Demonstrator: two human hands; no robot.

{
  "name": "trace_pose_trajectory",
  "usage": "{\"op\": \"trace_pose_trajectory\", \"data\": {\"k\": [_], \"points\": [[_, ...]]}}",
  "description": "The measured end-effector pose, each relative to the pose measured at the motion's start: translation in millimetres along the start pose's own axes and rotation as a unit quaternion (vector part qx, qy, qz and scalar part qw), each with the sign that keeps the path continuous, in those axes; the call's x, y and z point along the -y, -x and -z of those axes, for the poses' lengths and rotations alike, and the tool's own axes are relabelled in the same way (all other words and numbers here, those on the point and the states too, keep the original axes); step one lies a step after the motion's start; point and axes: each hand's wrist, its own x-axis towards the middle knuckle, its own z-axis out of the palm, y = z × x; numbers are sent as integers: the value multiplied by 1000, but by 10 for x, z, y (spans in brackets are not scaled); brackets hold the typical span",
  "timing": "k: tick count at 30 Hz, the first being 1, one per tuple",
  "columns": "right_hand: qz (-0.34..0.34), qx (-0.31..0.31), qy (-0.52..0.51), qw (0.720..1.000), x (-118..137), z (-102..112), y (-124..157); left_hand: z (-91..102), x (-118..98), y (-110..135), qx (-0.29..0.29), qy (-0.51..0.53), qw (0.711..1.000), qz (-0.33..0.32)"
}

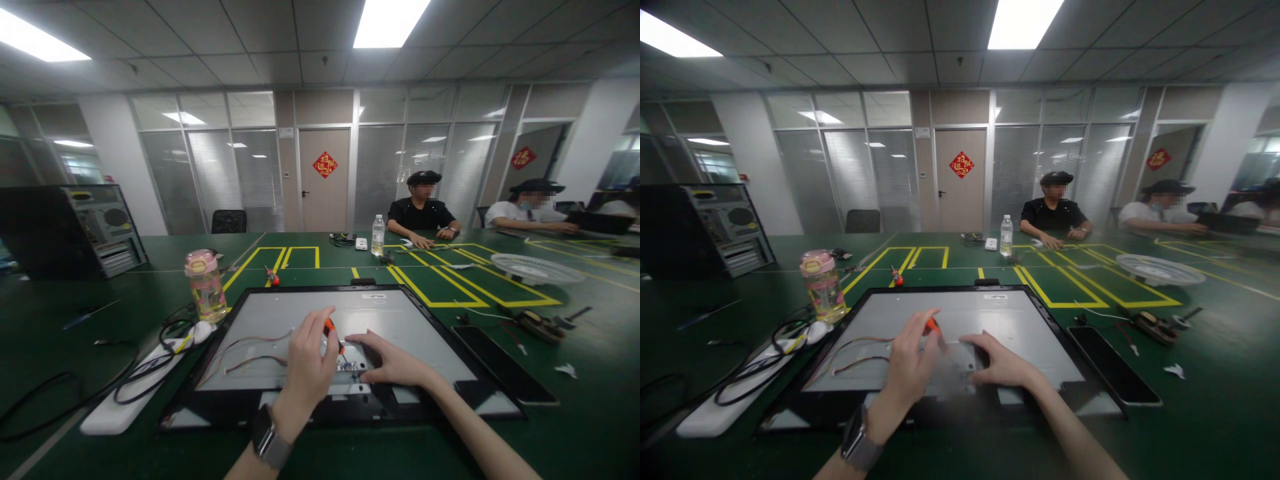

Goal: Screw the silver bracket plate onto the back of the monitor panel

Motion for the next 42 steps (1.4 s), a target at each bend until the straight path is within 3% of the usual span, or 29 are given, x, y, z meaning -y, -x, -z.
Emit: {"op": "trace_pose_trajectory", "data": {"k": [2, 7, 14, 22, 26, 42], "points": [[-2, 0, -1, 1000, 0, -1, 2, 5, -8, -9, 9, 19, 1000, -12], [8, -3, 1, 1000, -22, -10, -4, 10, -19, -14, -31, 14, 999, -10], [9, -4, 3, 1000, -38, -22, -8, 41, -85, -27, 12, 118, 993, 17], [13, -4, 9, 1000, -51, -31, -18, 8, -101, -1, 11, 141, 990, 17], [20, -6, 7, 1000, -62, -31, -20, 4, -96, -13, -21, 140, 989, 37], [0, -2, 9, 1000, -21, -18, -12, -22, -96, 4, -3, 187, 981, 43]]}}
